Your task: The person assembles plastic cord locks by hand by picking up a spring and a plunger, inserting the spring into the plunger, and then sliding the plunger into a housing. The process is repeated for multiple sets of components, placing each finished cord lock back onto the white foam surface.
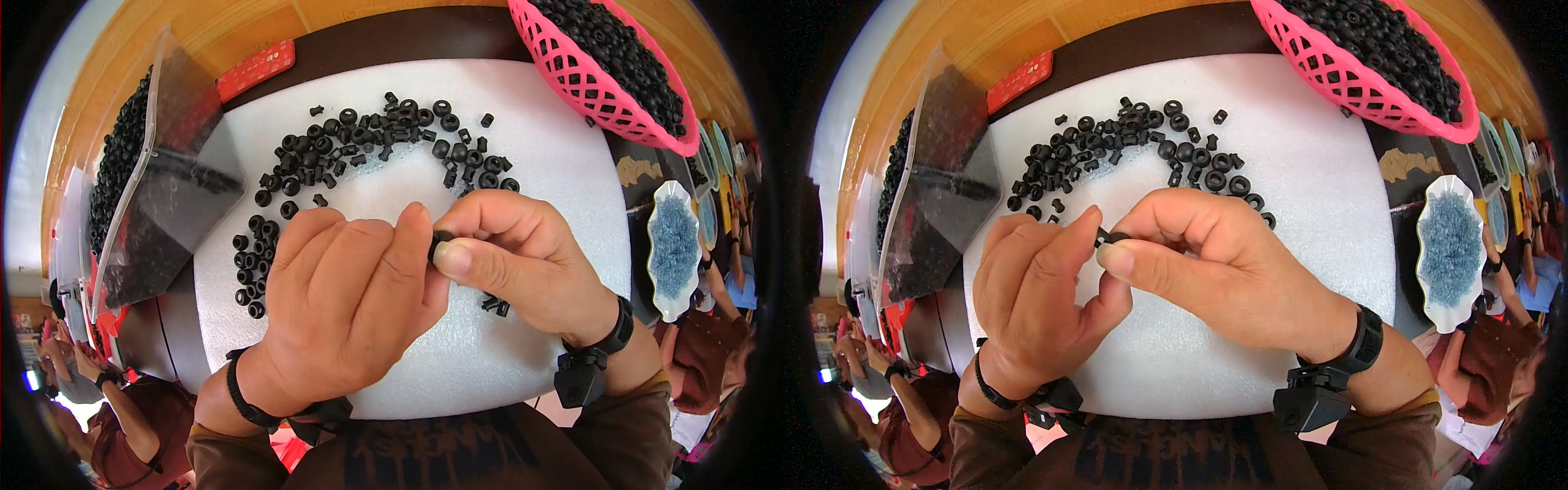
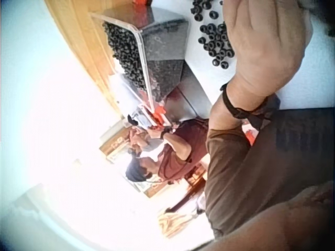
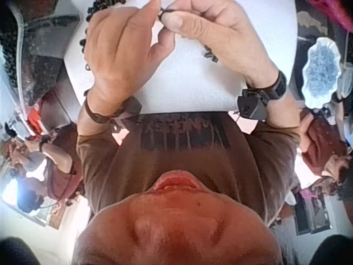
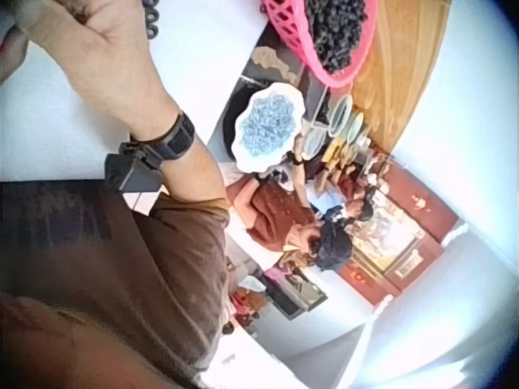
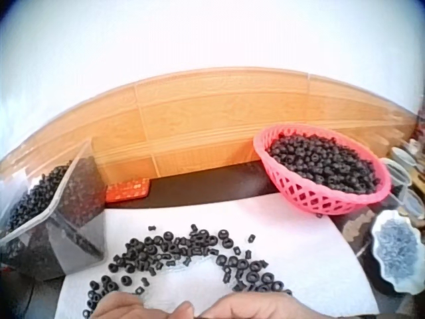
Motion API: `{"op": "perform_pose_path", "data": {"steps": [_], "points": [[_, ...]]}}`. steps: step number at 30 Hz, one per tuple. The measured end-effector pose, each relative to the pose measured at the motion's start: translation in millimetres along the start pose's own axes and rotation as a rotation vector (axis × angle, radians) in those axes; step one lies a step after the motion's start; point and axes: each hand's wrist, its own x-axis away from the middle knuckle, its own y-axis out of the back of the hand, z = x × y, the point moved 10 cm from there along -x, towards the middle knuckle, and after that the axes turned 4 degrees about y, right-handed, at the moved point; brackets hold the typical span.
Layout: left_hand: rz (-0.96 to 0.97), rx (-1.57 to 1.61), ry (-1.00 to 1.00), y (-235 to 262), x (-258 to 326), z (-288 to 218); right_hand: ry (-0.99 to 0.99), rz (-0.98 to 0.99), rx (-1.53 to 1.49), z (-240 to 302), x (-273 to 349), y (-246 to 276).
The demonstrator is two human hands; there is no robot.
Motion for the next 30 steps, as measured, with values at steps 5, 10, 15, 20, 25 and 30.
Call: {"op": "perform_pose_path", "data": {"steps": [5, 10, 15, 20, 25, 30], "points": [[-0.005, 0.031, -0.013, 2, -3, -1, -0.06, 0.051, -0.012, 1, 0, -1], [0.101, 0.193, 0.16, -5, -6, 8, 0.026, 0.058, -0.007, 7, 0, -1], [0.097, 0.214, 0.17, -7, -5, 11, -0.015, 0.033, -0.029, 4, 0, 3], [0.099, 0.134, 0.128, -8, -10, 10, -0.043, -0.025, -0.005, 3, 0, 6], [0.219, 0.105, 0.137, -12, -13, 15, -0.079, -0.043, -0.003, -3, 1, 8], [0.317, 0.162, 0.015, -24, -7, 12, -0.059, 0.088, 0.009, -5, 1, -5]]}}
